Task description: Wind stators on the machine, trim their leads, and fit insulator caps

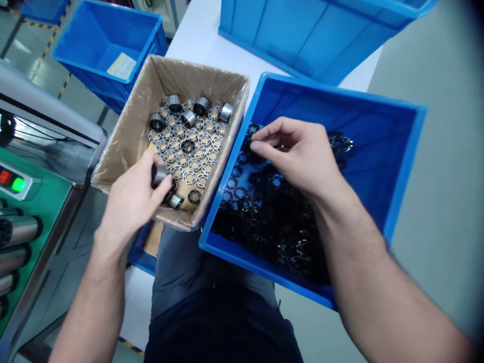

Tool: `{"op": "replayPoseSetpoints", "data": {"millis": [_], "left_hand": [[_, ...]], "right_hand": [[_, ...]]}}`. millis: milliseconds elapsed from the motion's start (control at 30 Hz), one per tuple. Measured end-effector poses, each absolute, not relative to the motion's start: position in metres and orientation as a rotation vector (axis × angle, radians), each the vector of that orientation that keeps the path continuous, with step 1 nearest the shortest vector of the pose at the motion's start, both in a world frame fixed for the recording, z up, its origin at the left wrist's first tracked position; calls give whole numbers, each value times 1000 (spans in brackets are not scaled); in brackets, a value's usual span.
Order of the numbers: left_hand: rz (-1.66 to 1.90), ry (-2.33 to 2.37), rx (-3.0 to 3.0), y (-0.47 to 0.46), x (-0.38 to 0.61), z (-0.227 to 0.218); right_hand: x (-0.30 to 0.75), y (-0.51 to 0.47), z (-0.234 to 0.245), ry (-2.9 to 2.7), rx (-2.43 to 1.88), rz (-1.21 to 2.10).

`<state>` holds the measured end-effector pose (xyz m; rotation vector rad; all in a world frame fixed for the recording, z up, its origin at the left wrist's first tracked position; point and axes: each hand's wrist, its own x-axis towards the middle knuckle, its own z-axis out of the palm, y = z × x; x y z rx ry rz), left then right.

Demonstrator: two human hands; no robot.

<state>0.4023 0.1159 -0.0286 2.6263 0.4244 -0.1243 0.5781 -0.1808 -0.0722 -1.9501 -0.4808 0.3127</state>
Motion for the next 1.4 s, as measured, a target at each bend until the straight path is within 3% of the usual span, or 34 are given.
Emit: {"op": "replayPoseSetpoints", "data": {"millis": [133, 533, 733, 900, 1067, 1233, 1400], "left_hand": [[-499, 417, 3019, 160, 410, -18], [-737, 431, 3097, 170, 499, -50], [-635, 463, 3060, 174, 506, -49], [-312, 477, 3003, 165, 478, -25], [161, 447, 2216, 145, 455, -15], [101, 549, 1325, 103, 454, -17], [74, 483, 1206, 61, 448, -32]], "right_hand": [[583, -182, -95, -633, -2561, 689], [558, -153, -115, -756, -2718, 941], [556, -148, -109, -752, -2684, 970], [557, -144, -112, -800, -2607, 1021], [559, -141, -118, -752, -2560, 1108], [564, -146, -111, -675, -2532, 1096], [580, -171, -87, -584, -2540, 814]]}}
